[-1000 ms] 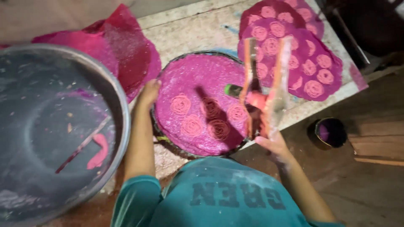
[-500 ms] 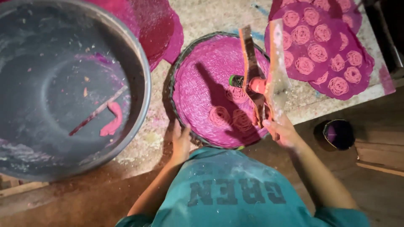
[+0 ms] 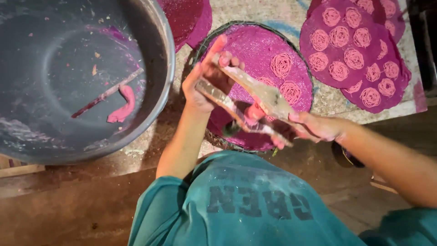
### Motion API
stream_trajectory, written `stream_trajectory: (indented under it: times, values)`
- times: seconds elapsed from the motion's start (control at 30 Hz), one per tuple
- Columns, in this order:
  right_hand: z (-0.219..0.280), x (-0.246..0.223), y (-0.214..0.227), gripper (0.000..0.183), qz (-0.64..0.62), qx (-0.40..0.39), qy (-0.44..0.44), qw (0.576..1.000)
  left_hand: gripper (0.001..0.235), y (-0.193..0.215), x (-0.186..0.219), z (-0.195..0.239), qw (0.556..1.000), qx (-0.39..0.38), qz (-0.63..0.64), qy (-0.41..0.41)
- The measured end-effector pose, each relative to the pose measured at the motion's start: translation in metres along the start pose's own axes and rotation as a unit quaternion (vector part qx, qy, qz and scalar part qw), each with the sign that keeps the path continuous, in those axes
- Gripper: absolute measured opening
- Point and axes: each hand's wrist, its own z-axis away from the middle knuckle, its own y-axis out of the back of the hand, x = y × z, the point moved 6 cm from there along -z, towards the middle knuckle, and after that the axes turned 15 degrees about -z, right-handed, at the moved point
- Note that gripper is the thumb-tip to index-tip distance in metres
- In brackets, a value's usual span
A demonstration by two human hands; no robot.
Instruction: The person loads pink dough into a handheld extruder and squeezes it onto a round tray to form spiral shapes. They repeatedly refill the extruder from a metal bowl and continue filling the tray with spirals.
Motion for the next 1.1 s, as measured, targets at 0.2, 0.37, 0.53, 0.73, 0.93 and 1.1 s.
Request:
stream_trajectory:
  times: [0.2,0.37,0.53,0.73,0.93,1.1]
  values:
    - [-0.026,-0.011,0.026,0.078,0.163,0.111,0.013,0.98,0.026,0.047,0.007,-0.01,0.996,0.06,0.027,-0.067]
    - [-0.042,-0.005,0.028,0.081,0.202,0.133,0.027,0.97,0.028,0.059,0.009,-0.003,0.995,0.053,0.045,-0.078]
    - [-0.029,-0.031,0.031,0.078,0.293,0.205,0.024,0.934,0.026,0.057,0.007,-0.028,0.993,0.028,0.03,-0.109]
    - [-0.037,-0.032,0.008,0.072,0.25,0.168,0.059,0.952,0.031,0.053,0.032,-0.019,0.996,0.061,-0.005,-0.072]
    - [-0.016,-0.046,0.026,0.071,0.298,0.21,0.043,0.93,0.028,0.046,0.006,-0.03,0.99,0.103,0.05,-0.079]
    - [-0.035,-0.05,0.02,0.066,0.315,0.211,0.101,0.92,0.03,0.049,0.033,-0.039,0.995,0.051,-0.001,-0.082]
